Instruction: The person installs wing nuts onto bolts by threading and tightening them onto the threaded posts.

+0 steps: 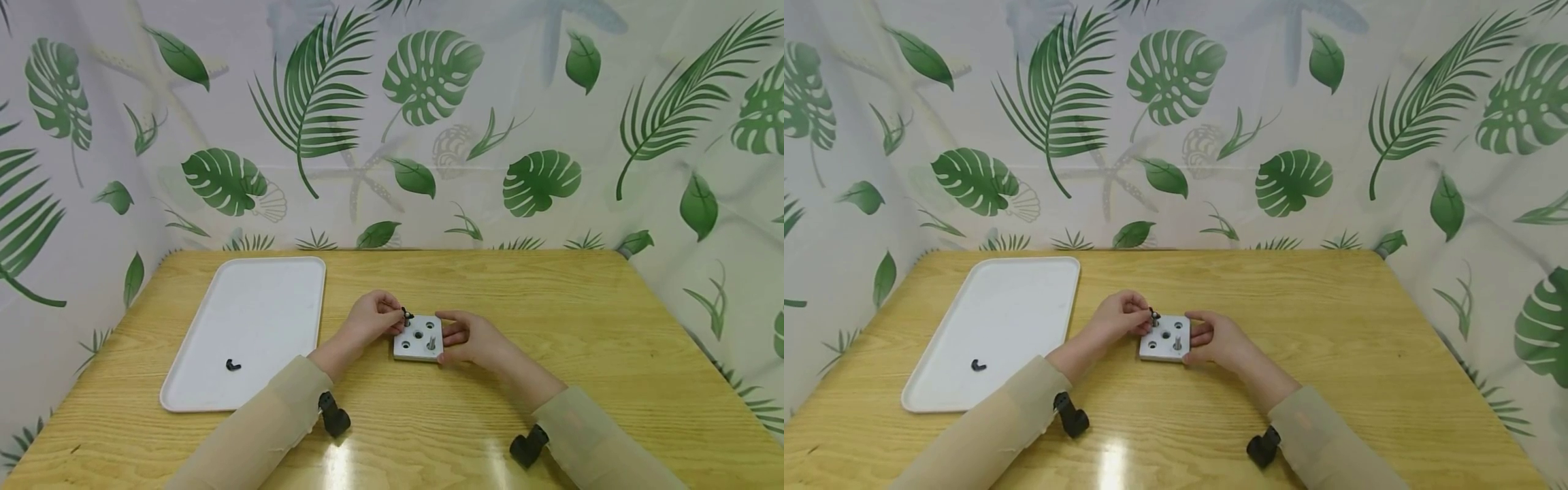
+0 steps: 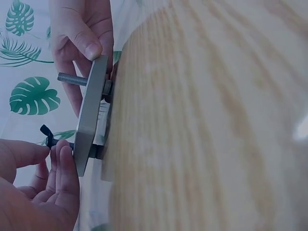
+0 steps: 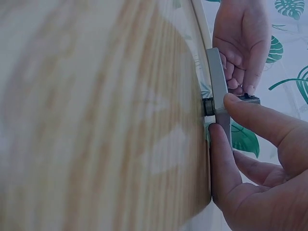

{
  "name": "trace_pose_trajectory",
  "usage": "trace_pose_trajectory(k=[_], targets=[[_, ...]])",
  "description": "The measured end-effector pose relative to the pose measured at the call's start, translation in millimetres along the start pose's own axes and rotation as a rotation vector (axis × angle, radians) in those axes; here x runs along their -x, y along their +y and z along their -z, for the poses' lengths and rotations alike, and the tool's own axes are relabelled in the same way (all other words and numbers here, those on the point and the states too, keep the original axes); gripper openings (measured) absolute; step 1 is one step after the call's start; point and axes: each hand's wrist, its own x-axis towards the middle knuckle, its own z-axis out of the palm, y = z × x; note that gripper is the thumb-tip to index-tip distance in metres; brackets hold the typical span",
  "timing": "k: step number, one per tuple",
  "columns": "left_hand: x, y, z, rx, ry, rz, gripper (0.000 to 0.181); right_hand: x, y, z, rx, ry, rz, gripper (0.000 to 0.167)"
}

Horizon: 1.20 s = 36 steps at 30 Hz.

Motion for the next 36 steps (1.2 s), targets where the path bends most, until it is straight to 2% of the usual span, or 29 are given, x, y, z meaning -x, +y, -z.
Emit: trace_pose_trajectory(k=[9,14,18,22,36], targets=[[-1.8,-5.0,-0.6,-0.025,-0.016,-0.012,0.012,0.6,1.2,0.1,-0.008,-0.005,0.012,0.087],[-0.1,-2.7,1.1,-0.021,-0.047,-0.009,0.02,2.0,0.7,0.1,-0.018,-0.007,0.002,0.087],[0.6,0.2,2.5,-0.057,-0.069,-0.01,0.022,2.3,-0.6,0.4,-0.011,-0.006,0.003,0.086],[0.0,0.6,3.3,-0.08,-0.069,-0.012,0.02,1.8,-1.1,0.5,-0.012,-0.005,0.006,0.086],[-2.0,-2.8,3.2,-0.049,-0.051,-0.008,0.019,1.8,-0.5,-0.2,-0.019,-0.003,0.004,0.086]])
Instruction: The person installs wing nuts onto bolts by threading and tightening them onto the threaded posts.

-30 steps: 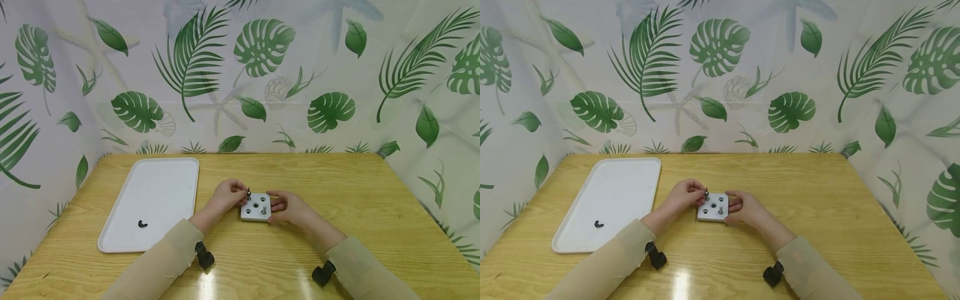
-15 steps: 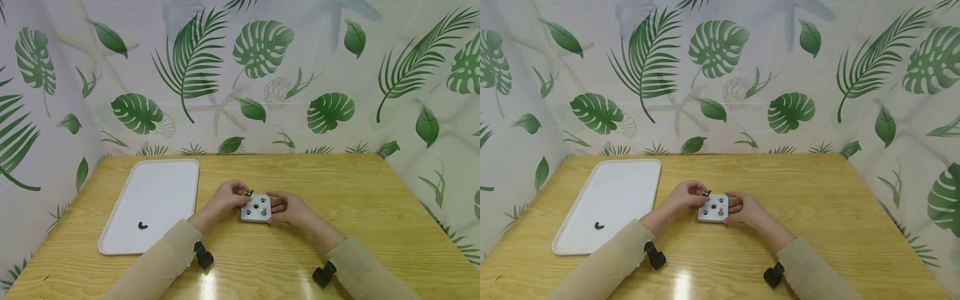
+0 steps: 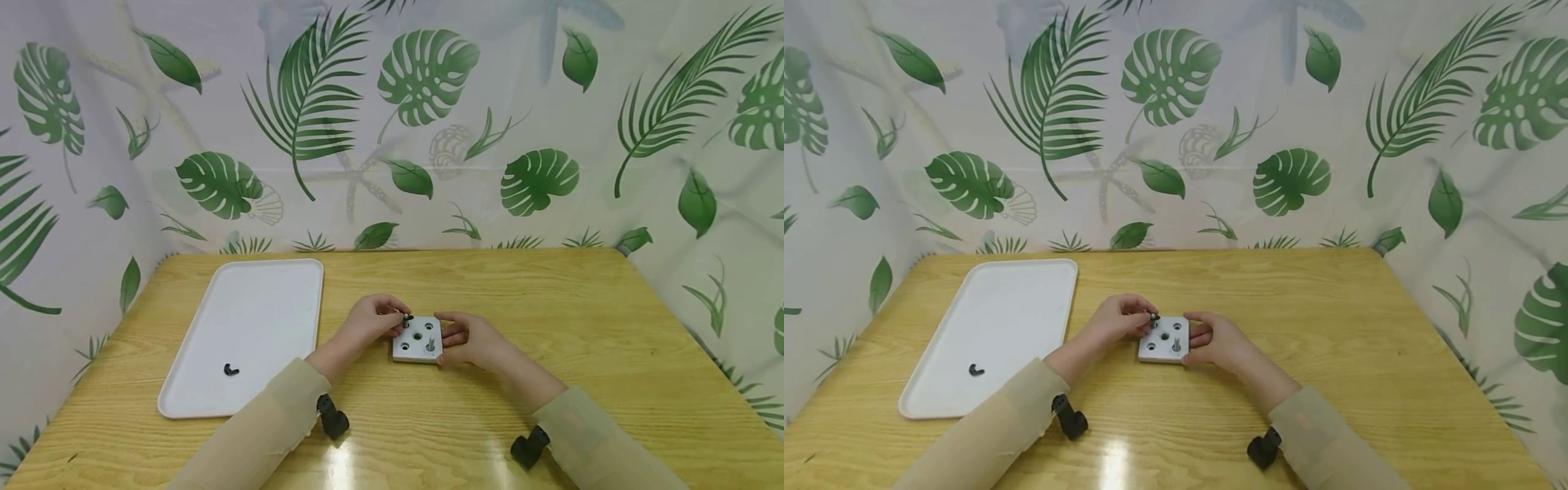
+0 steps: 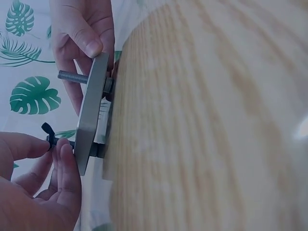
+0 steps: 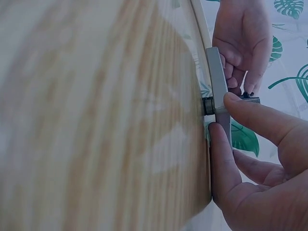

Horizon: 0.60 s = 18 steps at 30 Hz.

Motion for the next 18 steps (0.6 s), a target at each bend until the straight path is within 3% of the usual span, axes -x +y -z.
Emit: trace_pose_trajectory(k=[7,18], targets=[[-2.6,-0.2,-1.8,0.023,0.04,0.002,0.005,0.7,-1.4,0.9,0.003,-0.005,0.001,0.087],[-0.1,-0.5,-1.0,0.001,0.003,0.005,0.019,0.5,-0.7,0.1,0.018,0.003,0.008,0.085]])
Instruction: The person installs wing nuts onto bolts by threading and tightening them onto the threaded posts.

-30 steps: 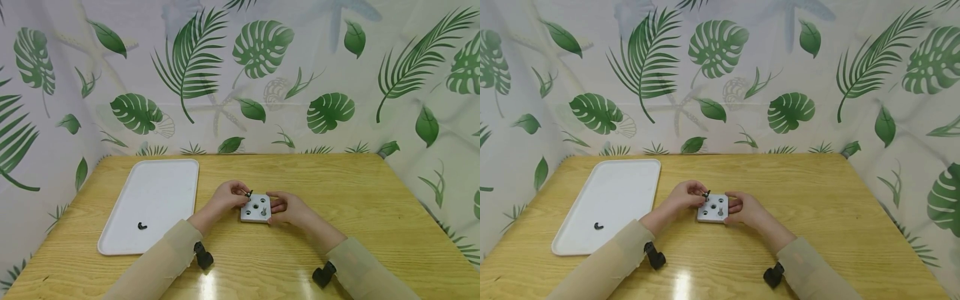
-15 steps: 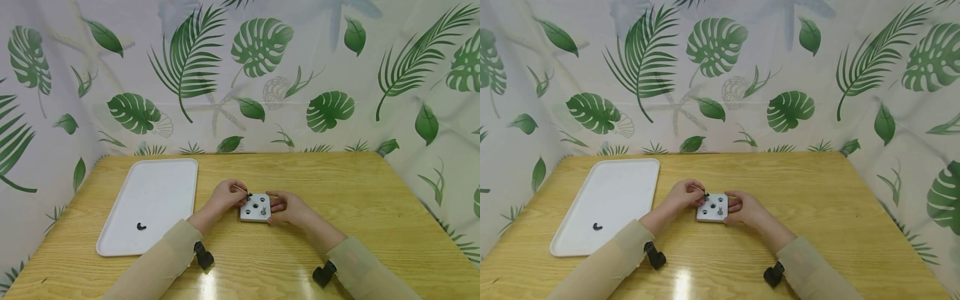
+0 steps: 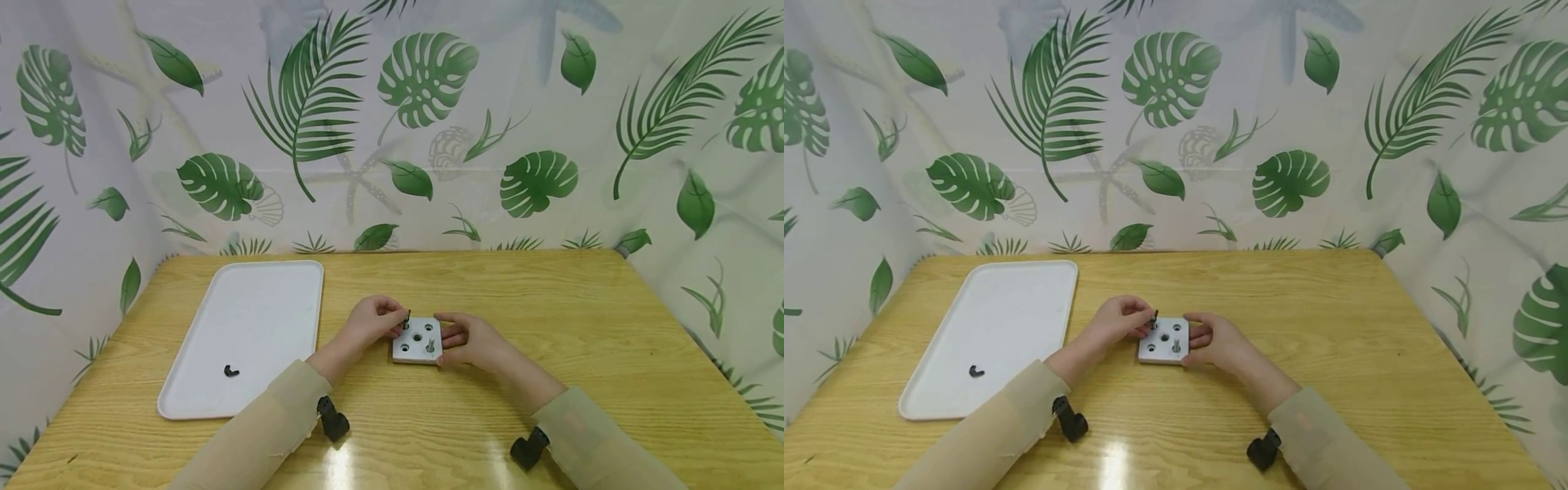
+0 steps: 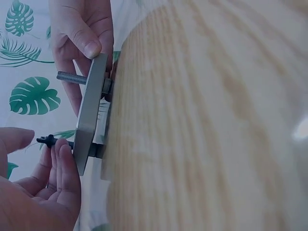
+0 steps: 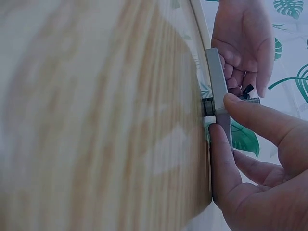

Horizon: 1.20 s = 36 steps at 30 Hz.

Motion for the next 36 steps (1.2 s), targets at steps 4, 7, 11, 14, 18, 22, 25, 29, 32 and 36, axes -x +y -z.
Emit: trace_pose_trajectory(k=[4,7,11,14,18,22,25,29,32,36], targets=[[1.7,0.5,-0.4,0.013,-0.007,0.005,0.018,0.7,1.0,-0.5,-0.006,-0.005,0.001,0.086],[1.1,0.8,-0.7,0.023,-0.002,0.013,0.018,0.4,1.5,-0.9,-0.009,-0.002,0.002,0.086],[0.8,1.8,-0.5,0.027,0.006,0.009,0.021,-0.5,1.0,-0.7,-0.001,0.0,0.005,0.086],[1.2,2.1,-0.4,0.028,0.01,0.0,0.02,-1.0,0.9,-0.3,0.001,0.0,0.006,0.086],[0.4,1.7,-1.3,0.024,0.031,0.01,0.015,-0.9,1.4,-0.3,0.0,0.003,0.001,0.086],[0.1,1.6,-2.0,0.027,0.048,0.016,0.01,-0.7,1.4,-0.5,0.0,0.003,0.003,0.085],[0.5,1.7,-2.0,0.025,0.046,0.011,0.01,-0.9,1.4,-0.5,0.001,0.002,0.004,0.085],[1.2,2.1,-2.0,0.015,0.036,0.007,0.014,-1.2,1.8,-0.8,-0.001,0.006,-0.006,0.085],[1.9,1.9,-2.1,0.013,0.032,0.006,0.018,-1.1,1.9,-0.9,-0.003,0.008,-0.012,0.086],[2.2,1.6,-1.9,0.022,0.022,0.013,0.021,-0.6,1.9,-0.3,-0.006,0.005,-0.009,0.086]])
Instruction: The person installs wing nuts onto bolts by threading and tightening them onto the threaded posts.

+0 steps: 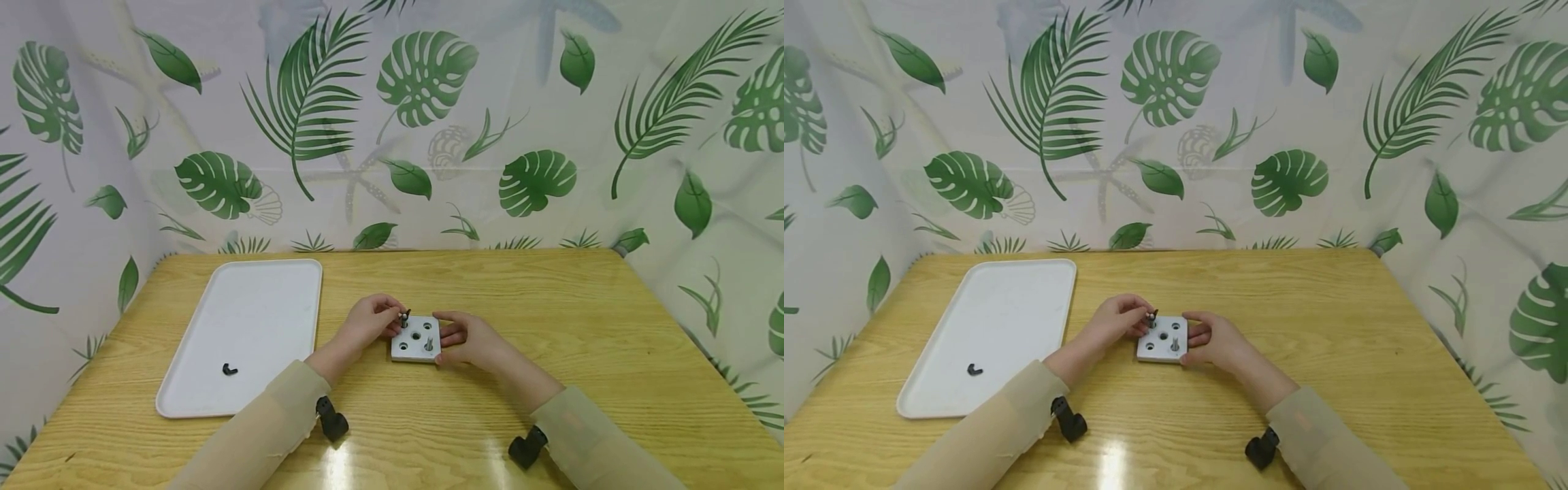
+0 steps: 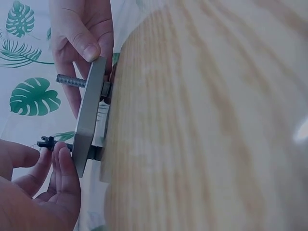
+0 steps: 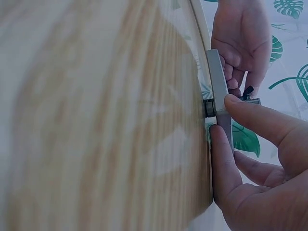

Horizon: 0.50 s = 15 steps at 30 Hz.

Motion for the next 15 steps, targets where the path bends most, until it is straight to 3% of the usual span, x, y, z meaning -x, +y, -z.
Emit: trace_pose_trajectory(k=[15], targets=[[2.2,0.6,2.3,-0.022,-0.044,0.0,0.023,1.5,-2.1,0.2,-0.005,-0.007,0.004,0.085]])
